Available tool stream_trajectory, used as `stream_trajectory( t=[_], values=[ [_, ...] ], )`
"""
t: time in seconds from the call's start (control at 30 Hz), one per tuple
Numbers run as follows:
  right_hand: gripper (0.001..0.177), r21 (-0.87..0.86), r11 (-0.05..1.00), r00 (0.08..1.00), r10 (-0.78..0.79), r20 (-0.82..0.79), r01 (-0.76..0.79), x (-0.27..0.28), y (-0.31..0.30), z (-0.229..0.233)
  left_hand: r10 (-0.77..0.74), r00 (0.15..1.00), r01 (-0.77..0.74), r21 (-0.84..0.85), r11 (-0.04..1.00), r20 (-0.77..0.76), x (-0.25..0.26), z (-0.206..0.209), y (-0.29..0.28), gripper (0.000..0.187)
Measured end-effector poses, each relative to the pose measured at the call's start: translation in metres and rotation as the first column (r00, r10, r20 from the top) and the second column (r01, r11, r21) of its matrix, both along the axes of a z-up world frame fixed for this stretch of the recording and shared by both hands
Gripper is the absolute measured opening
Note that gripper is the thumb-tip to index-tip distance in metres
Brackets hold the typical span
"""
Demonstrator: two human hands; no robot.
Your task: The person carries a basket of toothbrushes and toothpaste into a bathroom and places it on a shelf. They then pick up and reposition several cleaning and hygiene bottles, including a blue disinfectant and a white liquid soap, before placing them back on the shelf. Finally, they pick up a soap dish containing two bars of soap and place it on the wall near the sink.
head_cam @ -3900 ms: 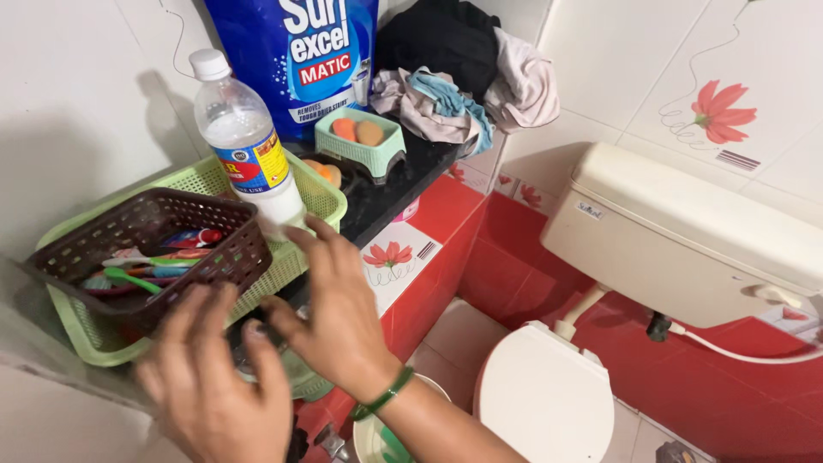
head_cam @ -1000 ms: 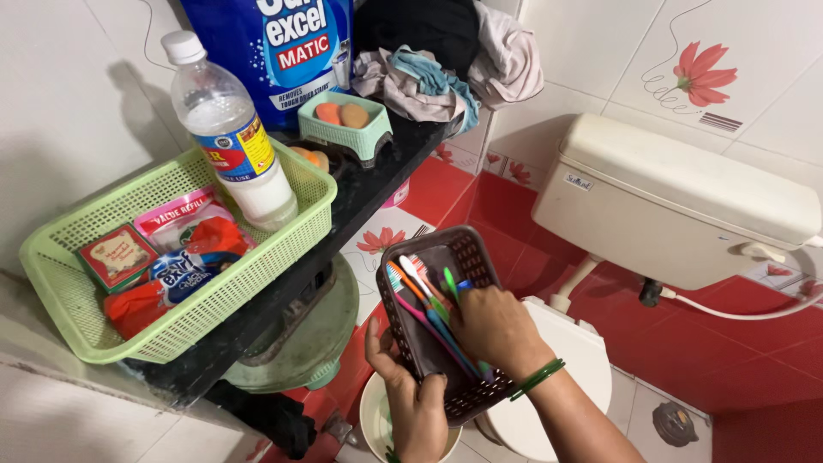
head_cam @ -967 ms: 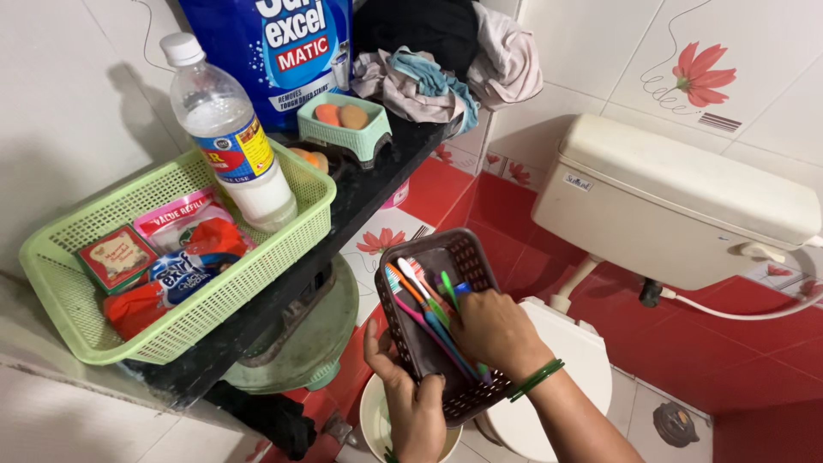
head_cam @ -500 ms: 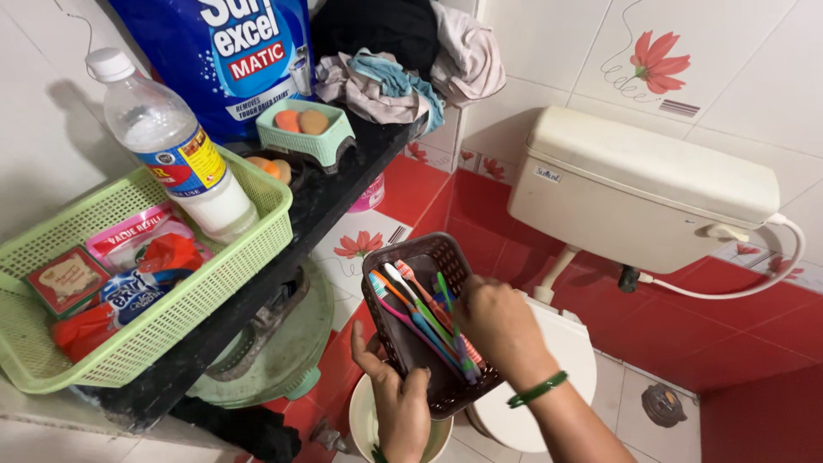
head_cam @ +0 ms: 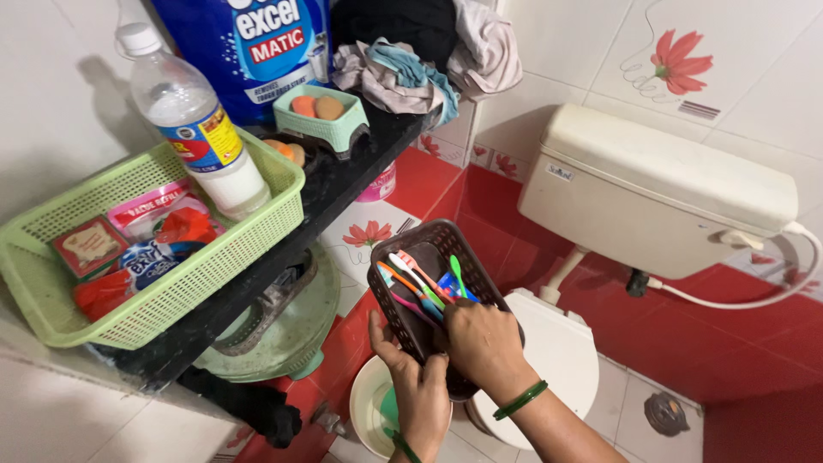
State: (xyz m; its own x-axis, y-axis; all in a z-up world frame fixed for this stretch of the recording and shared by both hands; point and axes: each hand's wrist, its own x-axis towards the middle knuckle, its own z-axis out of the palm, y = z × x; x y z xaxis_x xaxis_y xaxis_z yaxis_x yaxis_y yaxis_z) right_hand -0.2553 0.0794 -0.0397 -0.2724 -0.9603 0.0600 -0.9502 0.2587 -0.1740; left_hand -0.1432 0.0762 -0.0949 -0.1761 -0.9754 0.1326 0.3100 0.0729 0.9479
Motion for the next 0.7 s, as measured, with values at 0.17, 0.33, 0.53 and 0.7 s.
stream_trajectory(
  t=[0.17,0.33,0.53,0.7],
  values=[
    [0.026,-0.039,0.997,0.998,0.066,-0.006,-0.066,-0.005,-0.002,0.002,0.024,1.000,-0.024,0.061,0.998,-0.009,-0.006,-0.001,0.005,0.095],
    [0.028,0.045,0.996,0.987,0.076,0.144,-0.083,-0.010,0.006,0.009,0.127,0.991,-0.127,-0.018,0.992,-0.035,-0.008,-0.004,0.004,0.086],
    [0.026,-0.261,0.938,0.964,0.253,0.076,-0.226,-0.004,0.047,0.023,0.163,0.979,-0.146,0.136,0.980,-0.124,-0.007,0.004,0.002,0.087],
    [0.027,-0.436,0.736,0.846,0.517,-0.130,-0.517,-0.019,0.078,0.047,0.177,0.954,-0.070,0.393,0.917,-0.244,-0.005,0.027,-0.008,0.087]
  ],
)
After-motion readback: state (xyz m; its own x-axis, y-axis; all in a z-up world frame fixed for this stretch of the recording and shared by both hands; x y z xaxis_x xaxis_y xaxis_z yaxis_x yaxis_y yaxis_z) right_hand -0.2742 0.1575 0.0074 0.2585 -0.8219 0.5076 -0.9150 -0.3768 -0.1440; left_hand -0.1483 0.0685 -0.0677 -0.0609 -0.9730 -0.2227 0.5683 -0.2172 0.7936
